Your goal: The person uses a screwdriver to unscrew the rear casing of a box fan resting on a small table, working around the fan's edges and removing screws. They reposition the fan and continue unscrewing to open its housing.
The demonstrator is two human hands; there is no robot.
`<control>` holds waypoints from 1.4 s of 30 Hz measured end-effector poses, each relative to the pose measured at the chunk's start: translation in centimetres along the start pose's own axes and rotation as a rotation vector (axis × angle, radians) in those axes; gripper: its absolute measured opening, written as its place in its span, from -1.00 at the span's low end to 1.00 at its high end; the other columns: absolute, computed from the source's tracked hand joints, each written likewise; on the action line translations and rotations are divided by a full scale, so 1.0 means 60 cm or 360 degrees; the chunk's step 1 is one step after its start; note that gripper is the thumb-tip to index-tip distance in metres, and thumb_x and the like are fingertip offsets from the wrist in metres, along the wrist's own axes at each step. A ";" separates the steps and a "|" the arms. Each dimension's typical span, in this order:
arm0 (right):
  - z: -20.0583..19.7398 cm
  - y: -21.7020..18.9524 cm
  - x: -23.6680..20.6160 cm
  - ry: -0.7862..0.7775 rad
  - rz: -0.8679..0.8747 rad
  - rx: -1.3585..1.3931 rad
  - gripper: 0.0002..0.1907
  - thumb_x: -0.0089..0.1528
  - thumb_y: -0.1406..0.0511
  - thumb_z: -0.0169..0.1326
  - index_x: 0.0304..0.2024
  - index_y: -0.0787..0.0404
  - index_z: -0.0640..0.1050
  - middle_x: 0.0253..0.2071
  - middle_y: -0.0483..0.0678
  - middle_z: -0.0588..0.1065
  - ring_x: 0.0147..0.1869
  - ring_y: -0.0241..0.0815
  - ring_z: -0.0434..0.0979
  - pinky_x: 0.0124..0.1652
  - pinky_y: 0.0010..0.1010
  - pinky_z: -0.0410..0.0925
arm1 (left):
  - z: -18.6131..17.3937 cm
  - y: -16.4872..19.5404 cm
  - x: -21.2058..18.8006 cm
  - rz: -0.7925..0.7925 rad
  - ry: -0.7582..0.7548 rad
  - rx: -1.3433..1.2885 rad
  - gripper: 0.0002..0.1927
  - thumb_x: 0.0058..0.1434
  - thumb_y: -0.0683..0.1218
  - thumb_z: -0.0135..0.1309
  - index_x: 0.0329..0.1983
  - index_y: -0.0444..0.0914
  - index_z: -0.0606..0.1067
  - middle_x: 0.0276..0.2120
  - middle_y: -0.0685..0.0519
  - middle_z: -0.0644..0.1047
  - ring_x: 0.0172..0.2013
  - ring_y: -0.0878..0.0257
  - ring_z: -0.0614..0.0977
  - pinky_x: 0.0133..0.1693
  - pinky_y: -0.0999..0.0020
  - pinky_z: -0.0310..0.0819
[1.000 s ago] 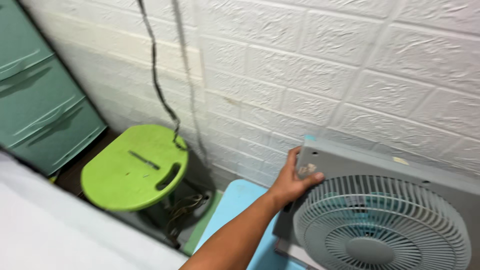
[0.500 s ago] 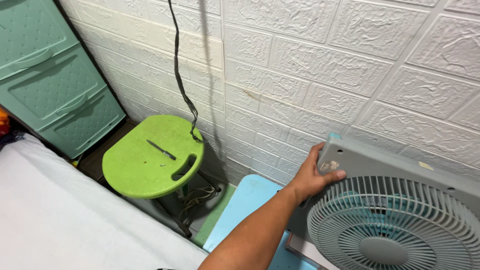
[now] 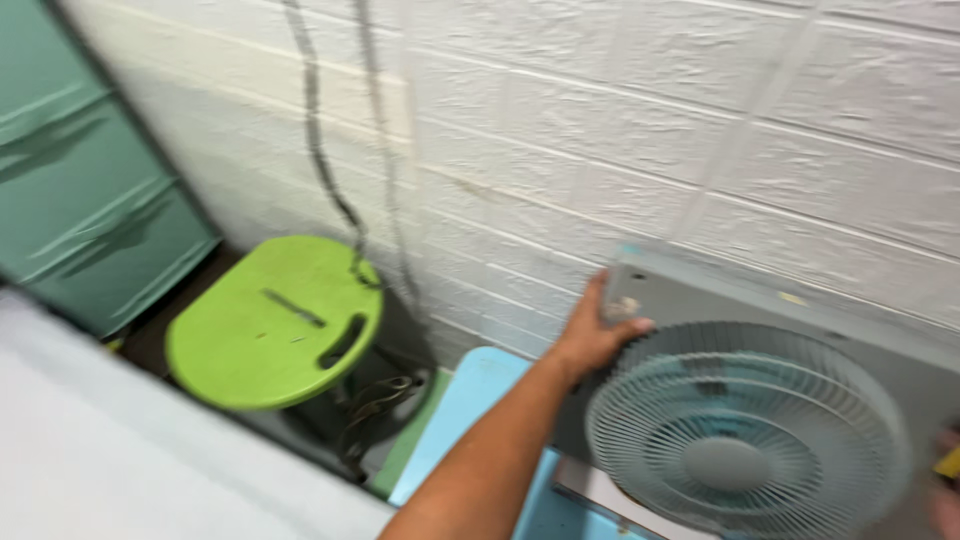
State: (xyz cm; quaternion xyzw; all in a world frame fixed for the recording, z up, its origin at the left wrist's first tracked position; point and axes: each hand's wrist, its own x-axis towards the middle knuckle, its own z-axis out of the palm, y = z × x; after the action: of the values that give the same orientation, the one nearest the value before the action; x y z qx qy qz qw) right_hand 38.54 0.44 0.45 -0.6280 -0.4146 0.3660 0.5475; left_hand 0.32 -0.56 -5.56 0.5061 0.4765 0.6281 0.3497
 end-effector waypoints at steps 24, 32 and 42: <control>-0.027 0.380 -0.188 -0.0155 0.0105 0.0208 -0.68 0.25 0.26 0.07 0.03 0.25 0.48 -0.44 0.08 0.60 -0.61 -0.26 0.38 -0.61 -0.36 0.33 | -0.013 -0.007 -0.007 -0.0366 0.0144 0.0033 -0.15 0.16 -0.03 0.26 0.37 -0.41 0.09 0.13 -0.27 0.47 0.12 0.00 0.56 0.14 0.20 0.44; 0.040 0.368 -0.267 -0.0423 0.0172 0.0209 -0.69 0.20 0.30 0.19 -0.01 0.25 0.58 -0.61 0.01 0.54 -0.65 -0.34 0.33 -0.60 -0.47 0.23 | 0.020 0.005 -0.080 -0.0030 0.0560 0.0860 -0.17 0.31 0.14 0.06 0.47 -0.37 0.05 0.41 -0.33 0.13 0.40 -0.24 0.16 0.37 -0.03 0.00; -0.020 0.390 -0.262 -0.0389 0.0255 0.0262 -0.73 0.22 0.26 0.18 -0.08 0.27 0.63 -0.65 -0.02 0.48 -0.67 -0.31 0.31 -0.61 -0.47 0.20 | 0.113 0.126 -0.105 0.0668 0.0064 0.1454 -0.25 0.32 0.19 -0.02 0.52 -0.07 0.08 0.53 -0.18 -0.16 0.50 -0.19 -0.18 0.31 -0.46 -0.47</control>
State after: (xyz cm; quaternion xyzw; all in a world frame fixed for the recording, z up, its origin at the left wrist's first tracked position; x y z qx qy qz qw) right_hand 36.36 -15.82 -22.52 -0.5628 -0.3954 0.5148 0.5118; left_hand 8.73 -6.97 -0.03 0.6802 0.5973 0.4219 -0.0507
